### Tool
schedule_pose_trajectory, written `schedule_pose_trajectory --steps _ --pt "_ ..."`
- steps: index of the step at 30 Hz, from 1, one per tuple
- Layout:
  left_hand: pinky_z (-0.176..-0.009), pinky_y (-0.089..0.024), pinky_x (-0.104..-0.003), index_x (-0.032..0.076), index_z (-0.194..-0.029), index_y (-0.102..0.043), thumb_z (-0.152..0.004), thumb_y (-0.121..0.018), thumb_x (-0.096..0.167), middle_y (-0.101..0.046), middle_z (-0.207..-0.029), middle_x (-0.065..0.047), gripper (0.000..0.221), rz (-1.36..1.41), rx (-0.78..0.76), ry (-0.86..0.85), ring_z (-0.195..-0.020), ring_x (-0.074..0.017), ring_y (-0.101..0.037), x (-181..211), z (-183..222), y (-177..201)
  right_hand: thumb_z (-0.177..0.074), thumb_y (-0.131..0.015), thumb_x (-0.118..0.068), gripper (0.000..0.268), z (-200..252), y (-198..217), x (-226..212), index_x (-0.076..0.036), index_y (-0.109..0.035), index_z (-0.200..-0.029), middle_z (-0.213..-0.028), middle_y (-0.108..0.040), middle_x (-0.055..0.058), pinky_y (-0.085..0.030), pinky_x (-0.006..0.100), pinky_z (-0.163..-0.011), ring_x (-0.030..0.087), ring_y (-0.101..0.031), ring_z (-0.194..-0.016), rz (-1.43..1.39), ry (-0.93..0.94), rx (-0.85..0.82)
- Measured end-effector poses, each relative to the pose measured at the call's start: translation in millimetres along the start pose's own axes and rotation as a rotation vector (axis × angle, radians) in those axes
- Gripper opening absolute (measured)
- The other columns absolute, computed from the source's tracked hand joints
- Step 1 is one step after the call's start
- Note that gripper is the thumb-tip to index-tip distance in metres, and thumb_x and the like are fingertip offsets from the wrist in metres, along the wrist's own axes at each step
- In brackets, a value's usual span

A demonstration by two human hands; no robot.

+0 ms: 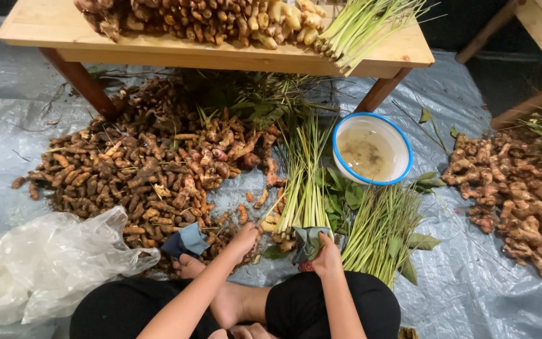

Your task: The person sits on a tarp and uses a small knife to peel the outer layers off long green stalks, likely lemongrass. They handle the stalks one at a time, scraping the knife along the length of each stalk and placing the peeled pieces on a nearby table.

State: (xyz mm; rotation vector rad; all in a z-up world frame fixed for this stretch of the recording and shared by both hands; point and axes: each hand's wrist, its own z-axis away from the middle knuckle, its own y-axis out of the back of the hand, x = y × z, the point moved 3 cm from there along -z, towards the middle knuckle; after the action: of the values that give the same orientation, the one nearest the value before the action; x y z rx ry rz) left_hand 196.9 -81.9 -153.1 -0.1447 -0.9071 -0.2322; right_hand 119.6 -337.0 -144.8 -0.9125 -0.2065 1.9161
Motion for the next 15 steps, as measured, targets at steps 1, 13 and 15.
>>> schedule_pose_trajectory --steps 1,13,15 --pt "-0.054 -0.041 -0.026 -0.006 -0.139 -0.046 -0.102 -0.038 0.017 -0.052 -0.084 -0.01 0.045 0.002 0.004 -0.003 -0.062 -0.0153 -0.045 0.8 22.0 4.9 -0.099 -0.066 -0.03 0.041 -37.3 36.0 12.7 -0.001 -0.061 -0.127 -0.118 -0.069 0.016 -0.052 0.047 -0.101 0.03 -0.066 -0.113 0.002 -0.001 -0.005" --pt "-0.051 -0.025 -0.029 0.0 -0.107 -0.065 -0.112 -0.042 0.023 -0.03 -0.065 -0.001 0.033 0.436 0.172 -0.05 -0.053 -0.0131 -0.027 -92.2 146.1 43.1 -0.103 -0.054 -0.038 0.033 31.2 -29.0 101.7 -0.014 -0.067 -0.122 -0.119 -0.073 0.01 -0.052 0.043 -0.087 0.029 -0.068 -0.107 0.005 -0.232 -0.233" --pt "-0.049 -0.025 -0.026 0.004 -0.105 -0.065 -0.109 -0.046 0.025 -0.03 -0.064 0.002 0.028 0.451 0.163 -0.259 -0.053 -0.0097 -0.031 -109.3 151.4 41.9 -0.106 -0.051 -0.042 0.039 55.9 -45.3 119.7 -0.009 -0.066 -0.121 -0.116 -0.071 0.01 -0.053 0.041 -0.082 0.029 -0.067 -0.103 0.032 -0.342 -0.292"
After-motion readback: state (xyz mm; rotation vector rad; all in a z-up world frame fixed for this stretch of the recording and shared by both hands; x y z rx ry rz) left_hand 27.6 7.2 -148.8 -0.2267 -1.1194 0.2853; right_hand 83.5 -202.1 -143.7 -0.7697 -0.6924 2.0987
